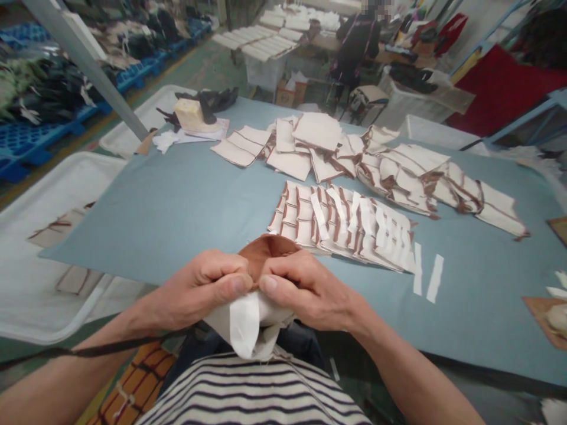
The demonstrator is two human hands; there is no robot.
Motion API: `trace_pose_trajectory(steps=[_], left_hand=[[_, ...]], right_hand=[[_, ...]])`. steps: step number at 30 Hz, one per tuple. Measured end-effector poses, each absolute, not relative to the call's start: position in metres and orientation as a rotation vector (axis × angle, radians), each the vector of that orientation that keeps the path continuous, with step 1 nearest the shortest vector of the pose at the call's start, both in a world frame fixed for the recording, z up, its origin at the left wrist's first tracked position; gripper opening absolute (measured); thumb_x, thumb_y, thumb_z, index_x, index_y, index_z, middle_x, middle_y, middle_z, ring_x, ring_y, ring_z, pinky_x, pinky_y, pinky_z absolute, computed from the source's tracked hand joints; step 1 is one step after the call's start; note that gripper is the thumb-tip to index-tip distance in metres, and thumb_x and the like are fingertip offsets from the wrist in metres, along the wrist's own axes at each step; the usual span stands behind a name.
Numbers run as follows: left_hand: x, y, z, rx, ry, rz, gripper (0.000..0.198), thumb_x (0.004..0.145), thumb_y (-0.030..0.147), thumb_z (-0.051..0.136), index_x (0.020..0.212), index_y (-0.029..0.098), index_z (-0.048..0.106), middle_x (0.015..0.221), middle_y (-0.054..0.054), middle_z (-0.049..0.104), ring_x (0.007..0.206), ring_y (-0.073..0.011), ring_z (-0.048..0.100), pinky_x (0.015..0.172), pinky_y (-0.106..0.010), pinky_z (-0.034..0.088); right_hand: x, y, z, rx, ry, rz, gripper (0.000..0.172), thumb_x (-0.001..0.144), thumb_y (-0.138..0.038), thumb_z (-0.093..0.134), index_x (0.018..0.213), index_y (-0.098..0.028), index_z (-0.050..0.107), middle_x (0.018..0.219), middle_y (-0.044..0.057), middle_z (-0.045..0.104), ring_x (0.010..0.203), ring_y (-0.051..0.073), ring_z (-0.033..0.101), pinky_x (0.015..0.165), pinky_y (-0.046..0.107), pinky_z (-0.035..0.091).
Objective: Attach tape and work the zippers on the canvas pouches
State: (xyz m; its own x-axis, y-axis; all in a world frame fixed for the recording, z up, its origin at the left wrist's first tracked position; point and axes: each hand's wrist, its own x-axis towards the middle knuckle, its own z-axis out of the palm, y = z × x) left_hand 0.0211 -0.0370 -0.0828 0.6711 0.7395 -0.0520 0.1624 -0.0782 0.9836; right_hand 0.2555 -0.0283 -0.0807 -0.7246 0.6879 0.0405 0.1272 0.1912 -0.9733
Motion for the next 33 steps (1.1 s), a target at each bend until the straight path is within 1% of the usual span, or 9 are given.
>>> trace_pose_trajectory(steps=[3,9,14,17,22,24,27,30,33], left_hand=[[0.025,-0.043,-0.090,1.437,0.825,0.602,0.066,0.103,0.077,0.054,0.068,0.022,0.042,0.062,0.006,0.033,0.054,-0.0104,0.029,0.045,-0.025,0.023],[0.023,-0.046,-0.106,1.230,0.875,0.636,0.076,0.085,0.089,0.069,0.062,0.021,0.042,0.056,0.009,0.033,0.049,-0.0078,0.026,0.043,-0.023,0.020],[0.018,-0.044,-0.093,1.600,0.799,0.609,0.042,0.101,0.045,0.069,0.070,0.018,0.058,0.062,0.006,0.051,0.055,-0.0092,0.043,0.053,-0.022,0.033],[0.020,-0.049,-0.089,1.800,0.727,0.624,0.031,0.100,0.036,0.063,0.074,0.022,0.054,0.066,0.004,0.054,0.062,-0.0132,0.051,0.057,-0.026,0.037],[0.035,-0.066,-0.103,1.786,0.804,0.814,0.037,0.068,0.004,0.067,0.059,0.025,0.038,0.050,0.011,0.035,0.047,-0.0085,0.033,0.049,-0.027,0.027],[0.041,-0.072,-0.107,1.580,0.668,0.878,0.038,0.071,0.006,0.070,0.056,0.024,0.040,0.049,0.011,0.036,0.044,-0.0064,0.031,0.045,-0.024,0.027],[0.043,-0.074,-0.110,1.295,0.573,0.873,0.047,0.081,0.028,0.087,0.056,0.022,0.048,0.047,0.011,0.038,0.042,-0.0054,0.030,0.039,-0.022,0.022],[0.036,-0.068,-0.113,1.188,0.619,0.806,0.059,0.077,0.046,0.098,0.057,0.020,0.050,0.048,0.011,0.039,0.044,-0.0046,0.029,0.039,-0.021,0.020],[0.029,-0.066,-0.123,1.175,0.638,0.754,0.065,0.070,0.046,0.104,0.054,0.019,0.047,0.047,0.012,0.038,0.044,-0.0036,0.028,0.038,-0.021,0.018]], right_hand=[[0.254,-0.024,-0.085,-0.714,-2.006,1.521,0.039,0.107,-0.039,0.048,0.072,-0.024,0.042,0.062,-0.007,0.039,0.057,0.011,0.037,0.056,0.026,0.032],[0.253,-0.030,-0.086,-0.612,-2.250,0.786,0.027,0.103,-0.014,0.044,0.078,-0.023,0.052,0.068,-0.002,0.059,0.064,0.014,0.050,0.065,0.029,0.038],[0.248,-0.041,-0.080,-0.614,-2.315,0.594,0.028,0.101,-0.009,0.045,0.078,-0.023,0.052,0.065,-0.002,0.059,0.058,0.014,0.050,0.058,0.029,0.037],[0.249,-0.043,-0.082,-0.604,-2.341,0.580,0.030,0.100,-0.004,0.046,0.079,-0.024,0.051,0.065,-0.003,0.059,0.057,0.013,0.055,0.057,0.029,0.040],[0.245,-0.047,-0.098,-0.480,-2.356,0.509,0.031,0.103,-0.004,0.047,0.081,-0.026,0.051,0.062,-0.001,0.059,0.053,0.016,0.056,0.053,0.033,0.040],[0.240,-0.050,-0.106,-0.433,-2.281,0.500,0.034,0.110,-0.010,0.042,0.080,-0.026,0.048,0.058,-0.002,0.056,0.050,0.015,0.052,0.053,0.034,0.037],[0.230,-0.049,-0.119,-0.404,-2.123,0.428,0.039,0.118,-0.022,0.032,0.082,-0.025,0.047,0.055,-0.004,0.050,0.048,0.015,0.044,0.054,0.035,0.030],[0.225,-0.043,-0.129,-0.429,-2.078,0.343,0.043,0.120,-0.027,0.032,0.078,-0.025,0.043,0.054,-0.005,0.044,0.048,0.014,0.039,0.054,0.034,0.027],[0.222,-0.039,-0.134,-0.474,-2.109,0.392,0.045,0.120,-0.030,0.034,0.077,-0.025,0.044,0.056,-0.005,0.045,0.050,0.014,0.041,0.053,0.033,0.030]])
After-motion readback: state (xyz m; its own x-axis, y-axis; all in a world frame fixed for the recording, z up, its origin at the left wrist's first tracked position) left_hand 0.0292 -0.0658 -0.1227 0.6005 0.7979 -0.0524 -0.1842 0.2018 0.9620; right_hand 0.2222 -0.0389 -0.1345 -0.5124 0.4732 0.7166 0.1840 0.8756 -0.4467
